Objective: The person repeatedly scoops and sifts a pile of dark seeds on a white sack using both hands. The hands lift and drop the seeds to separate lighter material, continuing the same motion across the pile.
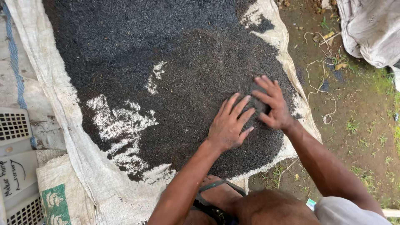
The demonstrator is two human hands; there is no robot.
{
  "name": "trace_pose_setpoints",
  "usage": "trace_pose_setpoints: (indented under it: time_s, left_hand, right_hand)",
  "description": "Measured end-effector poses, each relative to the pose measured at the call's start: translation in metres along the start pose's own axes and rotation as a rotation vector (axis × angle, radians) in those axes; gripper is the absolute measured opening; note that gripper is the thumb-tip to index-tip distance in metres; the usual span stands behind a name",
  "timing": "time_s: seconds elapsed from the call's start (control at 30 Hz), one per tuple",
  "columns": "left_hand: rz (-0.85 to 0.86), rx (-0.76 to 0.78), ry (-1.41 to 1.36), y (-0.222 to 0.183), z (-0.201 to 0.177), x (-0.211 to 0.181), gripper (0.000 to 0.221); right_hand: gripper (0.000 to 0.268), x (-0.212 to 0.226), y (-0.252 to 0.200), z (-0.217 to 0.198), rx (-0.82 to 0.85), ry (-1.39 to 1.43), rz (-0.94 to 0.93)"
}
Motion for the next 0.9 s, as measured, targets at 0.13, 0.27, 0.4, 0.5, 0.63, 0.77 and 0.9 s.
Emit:
trace_pose_setpoints:
  time_s: [0.13,0.27,0.4,0.5,0.63,0.77,0.9]
  left_hand:
    - [-0.005,-0.105,0.057,0.01,0.011,0.004,0.054]
    - [-0.172,-0.066,-0.01,0.023,-0.001,0.008,0.057]
    - [-0.436,0.021,-0.106,0.043,-0.033,0.014,0.045]
    - [-0.713,0.135,-0.208,0.062,-0.055,0.016,0.025]
    - [-0.771,0.12,-0.084,0.069,-0.072,0.018,0.062]
    - [-0.722,-0.129,-0.673,0.045,-0.093,0.039,0.07]
    - [-0.836,-0.311,-0.888,0.018,-0.112,0.059,0.092]
  right_hand:
    - [0.068,-0.002,-0.038,0.021,-0.21,0.085,0.117]
    - [0.049,0.009,-0.054,0.013,-0.098,-0.029,0.128]
    - [0.029,-0.005,-0.045,-0.012,0.078,0.28,0.802]
    - [0.024,0.002,-0.025,-0.035,0.069,0.715,0.875]
    - [0.039,0.021,0.019,-0.052,0.145,0.477,0.296]
    - [0.036,0.025,0.046,-0.028,-0.085,0.171,0.252]
    - [0.043,0.028,0.044,0.009,-0.052,-0.053,0.291]
Point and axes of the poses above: each hand's wrist, its own y-axis towards the middle knuckle, its own z-axis out of the palm, x = y × z, the point moved 2 cm from there along y, towards the middle knuckle, and after that the axes turned 5 degrees about -y, right-handed, at the moved point
